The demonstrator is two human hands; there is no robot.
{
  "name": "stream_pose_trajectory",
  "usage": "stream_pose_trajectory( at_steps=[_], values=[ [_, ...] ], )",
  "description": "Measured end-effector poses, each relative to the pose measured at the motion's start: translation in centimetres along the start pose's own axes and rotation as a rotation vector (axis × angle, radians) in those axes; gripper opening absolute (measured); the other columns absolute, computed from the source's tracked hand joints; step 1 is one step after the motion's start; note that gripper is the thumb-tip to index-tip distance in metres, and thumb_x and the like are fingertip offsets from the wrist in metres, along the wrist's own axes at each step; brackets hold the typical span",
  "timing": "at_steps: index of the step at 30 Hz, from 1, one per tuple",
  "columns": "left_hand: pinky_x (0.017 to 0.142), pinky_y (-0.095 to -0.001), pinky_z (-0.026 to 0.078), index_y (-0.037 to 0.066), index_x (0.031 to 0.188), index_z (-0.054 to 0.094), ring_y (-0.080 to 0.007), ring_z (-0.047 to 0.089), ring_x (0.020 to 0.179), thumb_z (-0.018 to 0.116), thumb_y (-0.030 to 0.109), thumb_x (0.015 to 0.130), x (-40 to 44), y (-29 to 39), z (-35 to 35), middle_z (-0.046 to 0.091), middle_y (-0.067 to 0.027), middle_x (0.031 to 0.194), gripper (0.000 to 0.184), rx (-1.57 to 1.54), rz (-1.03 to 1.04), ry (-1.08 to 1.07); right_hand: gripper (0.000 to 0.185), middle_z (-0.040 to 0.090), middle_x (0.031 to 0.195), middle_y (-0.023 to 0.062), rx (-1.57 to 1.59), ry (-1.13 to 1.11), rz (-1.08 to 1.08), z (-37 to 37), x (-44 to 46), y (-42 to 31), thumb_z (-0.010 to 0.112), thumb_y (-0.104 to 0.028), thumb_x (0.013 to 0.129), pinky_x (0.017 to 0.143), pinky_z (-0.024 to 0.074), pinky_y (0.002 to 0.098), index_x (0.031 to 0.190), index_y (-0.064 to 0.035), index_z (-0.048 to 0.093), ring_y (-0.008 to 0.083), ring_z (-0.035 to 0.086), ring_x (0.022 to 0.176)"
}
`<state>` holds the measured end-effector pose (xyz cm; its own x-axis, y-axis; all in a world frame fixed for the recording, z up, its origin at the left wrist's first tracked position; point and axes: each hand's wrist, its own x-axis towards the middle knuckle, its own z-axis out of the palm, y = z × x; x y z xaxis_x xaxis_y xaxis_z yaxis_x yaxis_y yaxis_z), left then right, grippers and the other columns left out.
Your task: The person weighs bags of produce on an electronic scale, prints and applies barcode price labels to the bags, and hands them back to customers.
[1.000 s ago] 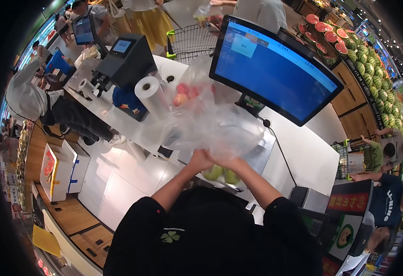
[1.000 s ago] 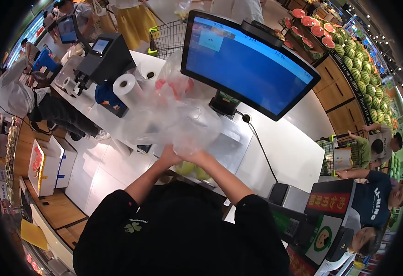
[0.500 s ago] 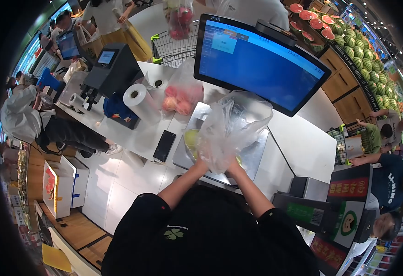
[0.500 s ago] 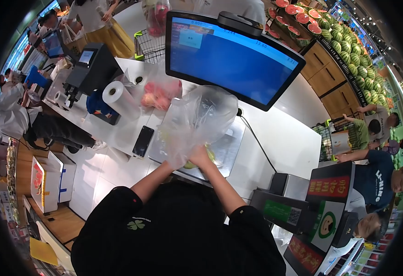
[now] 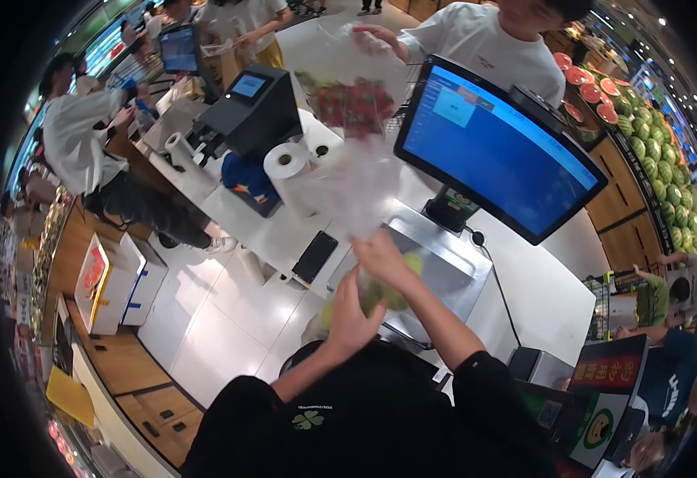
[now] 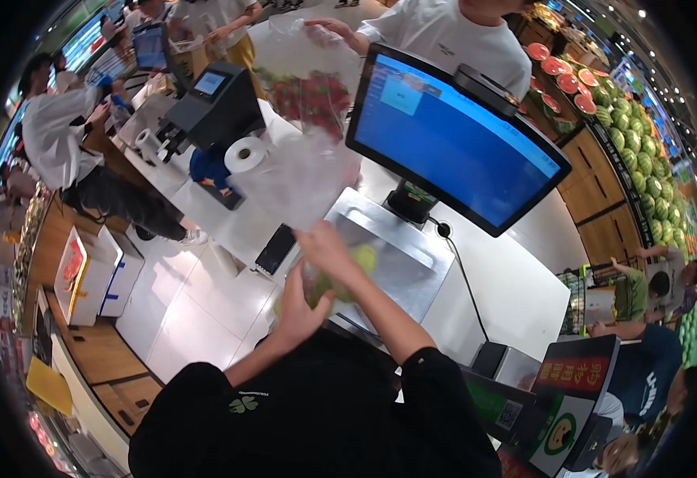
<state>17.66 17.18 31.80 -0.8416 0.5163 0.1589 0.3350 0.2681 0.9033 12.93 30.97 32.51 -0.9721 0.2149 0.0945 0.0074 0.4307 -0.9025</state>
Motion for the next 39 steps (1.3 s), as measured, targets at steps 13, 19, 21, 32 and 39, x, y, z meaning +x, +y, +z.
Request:
stream_pose_trajectory(
  at_steps=[13, 19, 21, 32, 39],
  values=[
    [0.065, -0.0341, 0.052, 0.0, 0.095, 0.065, -0.0248, 0.065, 0.07, 0.081, 0.015, 0.066, -6.3, 1.4, -17.3, 0.068, -0.012, 0.086, 0.037, 0.382, 0.194, 0.428, 0.025, 0.061, 0.091, 0.0171, 0.004, -0.117, -0.539, 7.6, 2.0, -7.6, 0.056, -0.003, 0.069, 0.077, 0.0478, 0.0434, 0.094, -0.0025, 0.062, 0.0372, 0.057, 0.09],
    [0.089, -0.0415, 0.047, 0.001, 0.117, 0.057, -0.0334, 0.06, 0.103, 0.079, 0.029, 0.073, 2.3, -10.7, -18.6, 0.064, -0.018, 0.109, 0.056, 0.042, 0.03, 0.111, 0.02, 0.058, 0.083, 0.0216, -0.107, -0.25, -0.341, 13.1, 5.2, -9.9, 0.062, -0.009, 0.063, 0.067, 0.0457, 0.0508, 0.082, -0.0017, 0.058, 0.0441, 0.055, 0.077],
    [0.093, -0.0449, 0.043, 0.002, 0.117, 0.057, -0.0391, 0.055, 0.108, 0.06, 0.032, 0.085, 3.4, -16.8, -17.3, 0.059, -0.0243, 0.115, 0.044, 0.268, 0.034, 0.148, 0.023, 0.059, 0.083, 0.021, -0.17, -0.274, -0.274, 15.2, 7.4, -9.3, 0.063, -0.01, 0.063, 0.07, 0.0477, 0.0474, 0.084, -0.0007, 0.06, 0.0419, 0.058, 0.079],
    [0.098, -0.0475, 0.04, 0.004, 0.087, 0.066, -0.03, 0.063, 0.099, 0.068, 0.005, 0.076, 19.9, -21.4, -27.2, 0.066, -0.0093, 0.084, 0.012, 0.177, 0.199, 0.25, 0.018, 0.06, 0.074, -0.0004, 0.446, -0.17, 0.17, 20.3, 23.3, -9.1, 0.062, -0.02, 0.091, 0.062, 0.0467, 0.0253, 0.095, -0.0024, 0.064, 0.01, 0.055, 0.069],
    [0.081, -0.0318, 0.049, 0.0, 0.085, 0.07, -0.0187, 0.065, 0.088, 0.073, 0.012, 0.074, 28.3, -26.1, -33.2, 0.07, -0.014, 0.086, 0.017, -0.058, -0.184, 0.125, 0.024, 0.067, 0.099, 0.0146, 0.153, -0.104, -0.315, 21.9, 32.4, -12.8, 0.062, -0.013, 0.086, 0.081, 0.0499, 0.0354, 0.106, -0.0015, 0.063, 0.0251, 0.064, 0.086]
  ],
)
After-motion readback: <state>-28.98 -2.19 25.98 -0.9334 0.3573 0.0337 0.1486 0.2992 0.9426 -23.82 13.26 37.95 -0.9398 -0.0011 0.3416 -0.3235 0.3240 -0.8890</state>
